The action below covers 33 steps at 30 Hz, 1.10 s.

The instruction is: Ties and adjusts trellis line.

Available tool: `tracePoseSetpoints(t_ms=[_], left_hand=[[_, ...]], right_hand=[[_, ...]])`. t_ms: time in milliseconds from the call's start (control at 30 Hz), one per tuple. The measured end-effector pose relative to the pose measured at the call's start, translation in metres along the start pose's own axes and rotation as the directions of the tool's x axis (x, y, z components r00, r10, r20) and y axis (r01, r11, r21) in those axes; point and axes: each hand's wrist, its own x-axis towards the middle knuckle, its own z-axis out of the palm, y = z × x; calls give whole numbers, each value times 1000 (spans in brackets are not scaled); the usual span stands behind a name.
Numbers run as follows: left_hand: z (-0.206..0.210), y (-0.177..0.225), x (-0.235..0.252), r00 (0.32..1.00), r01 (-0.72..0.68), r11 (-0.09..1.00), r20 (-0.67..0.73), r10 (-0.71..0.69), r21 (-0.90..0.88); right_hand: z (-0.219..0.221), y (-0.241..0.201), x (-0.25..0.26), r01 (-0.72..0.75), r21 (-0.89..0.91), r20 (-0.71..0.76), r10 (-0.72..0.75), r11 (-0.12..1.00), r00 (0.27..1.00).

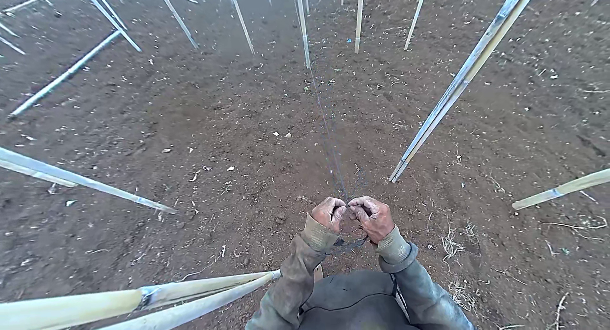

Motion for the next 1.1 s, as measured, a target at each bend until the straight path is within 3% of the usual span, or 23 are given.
tracePoseSetpoints(t_ms=[167,267,467,767,967,1100], left_hand=[[-3,2,1,998,-67,995,15,66,79],[1,3,1,998,-59,992,-11,60,111],[7,-5,2,971,-82,993,-217,98,81],[1,-5,-2,978,-77,990,-186,99,122],[-4,-5,-1,988,-124,980,-76,137,156],[-6,0,0,997,-73,990,-31,77,119]], right_hand=[[-6,-11,7,-168,33,150,161,985,975],[-4,-16,12,-197,55,169,186,979,968],[6,-20,19,-237,254,132,209,938,969],[12,-17,16,-278,245,160,244,929,957],[8,-6,8,-265,264,123,240,927,963],[11,-4,9,-240,255,111,218,937,969]])
